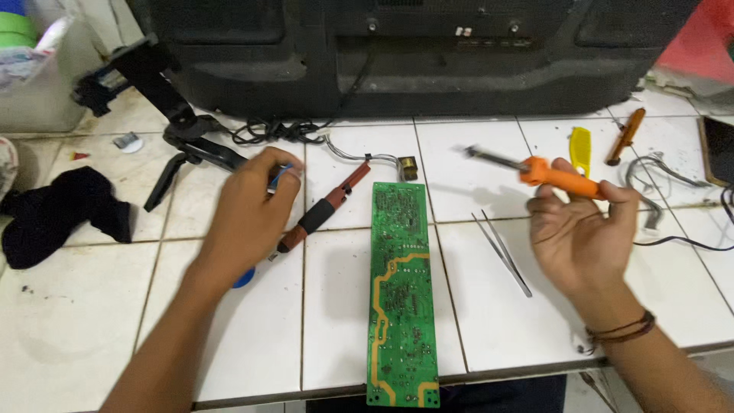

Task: The person solders a green circuit board using a soldering iron and solder wire. They also use a desoldering pump to remove solder and tweezers to handle components. The person flips the board over to inspect the other side and continues soldering.

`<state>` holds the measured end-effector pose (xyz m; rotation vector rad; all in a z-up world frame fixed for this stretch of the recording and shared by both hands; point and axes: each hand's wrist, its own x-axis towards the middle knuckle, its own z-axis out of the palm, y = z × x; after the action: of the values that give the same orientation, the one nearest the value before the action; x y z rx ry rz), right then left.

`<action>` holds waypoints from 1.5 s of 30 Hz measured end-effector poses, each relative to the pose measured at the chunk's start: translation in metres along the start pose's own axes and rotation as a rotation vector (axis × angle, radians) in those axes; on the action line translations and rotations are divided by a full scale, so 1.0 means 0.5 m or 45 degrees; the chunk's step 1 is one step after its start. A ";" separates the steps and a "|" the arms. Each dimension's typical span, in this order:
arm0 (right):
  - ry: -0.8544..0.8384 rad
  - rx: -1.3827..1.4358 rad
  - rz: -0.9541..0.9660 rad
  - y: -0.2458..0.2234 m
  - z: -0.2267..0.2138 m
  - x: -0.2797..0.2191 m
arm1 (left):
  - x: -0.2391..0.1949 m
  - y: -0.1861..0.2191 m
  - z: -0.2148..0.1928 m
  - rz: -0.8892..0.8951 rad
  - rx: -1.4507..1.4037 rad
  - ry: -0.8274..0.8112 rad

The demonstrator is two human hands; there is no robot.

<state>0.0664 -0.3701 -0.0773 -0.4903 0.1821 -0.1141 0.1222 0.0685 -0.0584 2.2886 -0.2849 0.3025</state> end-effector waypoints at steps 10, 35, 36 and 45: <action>-0.837 -0.996 -1.009 0.181 0.027 0.023 | -0.105 0.089 0.146 -0.608 -1.382 -0.441; -0.918 -2.070 -0.801 0.216 -0.010 -0.019 | -0.113 0.086 0.159 -0.228 -1.098 -0.551; -0.970 -1.969 -0.909 0.214 0.005 -0.023 | -0.111 0.083 0.160 -0.315 -1.115 -0.605; -1.077 -1.515 -0.754 0.193 -0.005 -0.014 | -0.101 0.064 0.171 -0.127 -0.766 -0.361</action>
<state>0.0655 -0.2857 -0.1246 -1.7196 -0.7928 -0.3667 0.0757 -0.0107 -0.1081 1.7341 -0.3488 -0.1501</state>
